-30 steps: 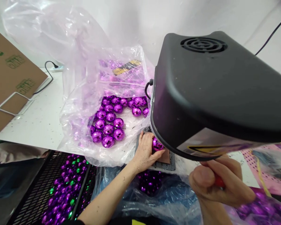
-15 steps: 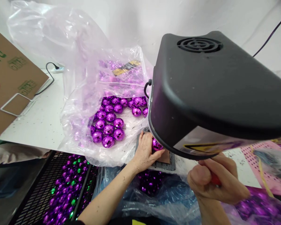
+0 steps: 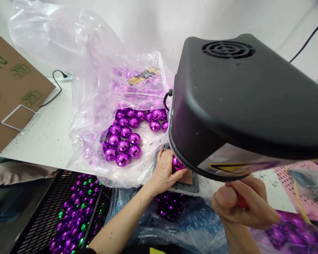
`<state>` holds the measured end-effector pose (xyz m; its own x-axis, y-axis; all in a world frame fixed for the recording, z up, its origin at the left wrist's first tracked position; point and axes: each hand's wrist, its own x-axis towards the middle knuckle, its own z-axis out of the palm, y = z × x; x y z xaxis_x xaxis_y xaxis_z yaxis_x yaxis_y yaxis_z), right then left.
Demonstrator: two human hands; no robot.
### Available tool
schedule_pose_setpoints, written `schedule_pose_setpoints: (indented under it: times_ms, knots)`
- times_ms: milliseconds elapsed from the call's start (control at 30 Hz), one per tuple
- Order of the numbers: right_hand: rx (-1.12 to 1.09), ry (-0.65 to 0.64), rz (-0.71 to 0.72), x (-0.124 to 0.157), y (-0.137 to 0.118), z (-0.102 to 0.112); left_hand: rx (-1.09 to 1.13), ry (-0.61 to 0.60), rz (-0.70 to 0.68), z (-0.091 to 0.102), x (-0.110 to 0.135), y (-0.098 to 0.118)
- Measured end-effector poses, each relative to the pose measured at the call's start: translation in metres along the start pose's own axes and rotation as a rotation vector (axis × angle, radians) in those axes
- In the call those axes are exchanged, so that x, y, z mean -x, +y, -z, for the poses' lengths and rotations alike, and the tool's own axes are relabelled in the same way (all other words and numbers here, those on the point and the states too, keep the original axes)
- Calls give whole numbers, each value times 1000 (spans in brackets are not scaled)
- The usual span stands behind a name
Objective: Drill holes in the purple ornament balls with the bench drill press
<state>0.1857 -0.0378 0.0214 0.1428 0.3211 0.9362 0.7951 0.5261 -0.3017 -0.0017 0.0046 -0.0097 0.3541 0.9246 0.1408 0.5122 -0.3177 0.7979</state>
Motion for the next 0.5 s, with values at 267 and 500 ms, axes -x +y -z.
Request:
schedule_pose_setpoints:
  times_ms: [267,500]
  knots:
    - [76,3,43,-2,-4,-1,-10,-24,14,-1,1,-2]
    - [45,-2,26,-1,-3,-3,139,-17,41,-2,1,-5]
